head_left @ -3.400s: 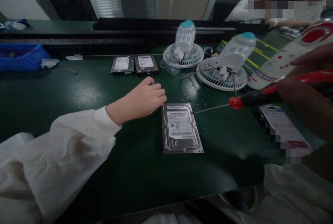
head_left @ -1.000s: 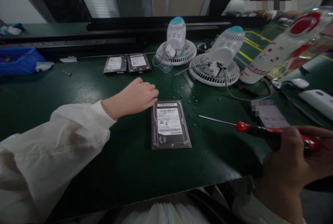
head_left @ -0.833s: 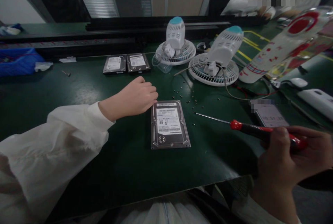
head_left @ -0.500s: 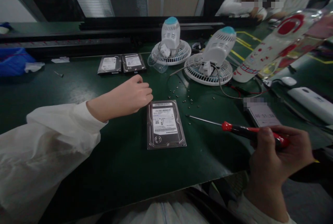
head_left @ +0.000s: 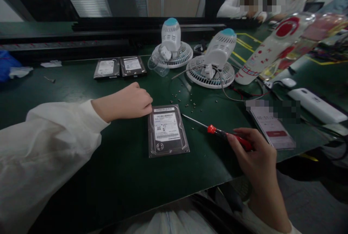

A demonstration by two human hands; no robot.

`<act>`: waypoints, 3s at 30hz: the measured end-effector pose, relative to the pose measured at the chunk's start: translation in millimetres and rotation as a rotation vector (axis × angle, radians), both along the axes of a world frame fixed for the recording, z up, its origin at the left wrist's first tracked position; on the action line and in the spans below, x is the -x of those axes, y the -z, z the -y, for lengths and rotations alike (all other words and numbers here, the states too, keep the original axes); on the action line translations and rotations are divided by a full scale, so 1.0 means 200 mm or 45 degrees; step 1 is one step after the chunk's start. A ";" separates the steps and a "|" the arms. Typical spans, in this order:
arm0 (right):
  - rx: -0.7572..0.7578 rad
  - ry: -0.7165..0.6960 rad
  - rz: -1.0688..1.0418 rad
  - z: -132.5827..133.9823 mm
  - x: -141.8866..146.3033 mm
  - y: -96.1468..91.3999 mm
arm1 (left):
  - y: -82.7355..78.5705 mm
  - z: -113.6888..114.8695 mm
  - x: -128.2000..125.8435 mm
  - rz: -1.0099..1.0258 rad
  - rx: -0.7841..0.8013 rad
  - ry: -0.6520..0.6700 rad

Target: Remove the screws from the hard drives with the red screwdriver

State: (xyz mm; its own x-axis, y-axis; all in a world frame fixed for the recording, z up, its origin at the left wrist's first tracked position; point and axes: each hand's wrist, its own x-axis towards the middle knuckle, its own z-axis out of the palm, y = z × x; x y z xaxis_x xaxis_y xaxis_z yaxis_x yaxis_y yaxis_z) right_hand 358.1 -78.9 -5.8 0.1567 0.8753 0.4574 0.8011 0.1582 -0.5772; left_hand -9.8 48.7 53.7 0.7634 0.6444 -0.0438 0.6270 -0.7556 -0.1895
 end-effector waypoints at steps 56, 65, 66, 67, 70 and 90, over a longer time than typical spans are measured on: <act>-0.012 0.022 0.281 0.01 0.05 -0.08 | -0.04 0.03 -0.13 1.586 0.690 -0.975; 0.183 -0.398 0.307 0.05 0.45 -0.14 | -0.08 0.71 -0.10 2.222 1.723 -1.766; 0.238 -0.420 0.314 0.04 0.48 -0.13 | -0.08 0.75 -0.11 2.259 1.812 -1.760; 0.289 -0.445 0.316 0.04 0.50 -0.13 | -0.07 0.77 -0.12 2.301 1.874 -1.738; 0.423 -0.523 0.287 0.04 0.53 -0.12 | -0.08 0.79 -0.14 2.429 1.932 -1.655; 0.558 -0.550 -0.612 0.06 0.64 -0.11 | -0.11 0.81 -0.12 2.537 1.995 -1.495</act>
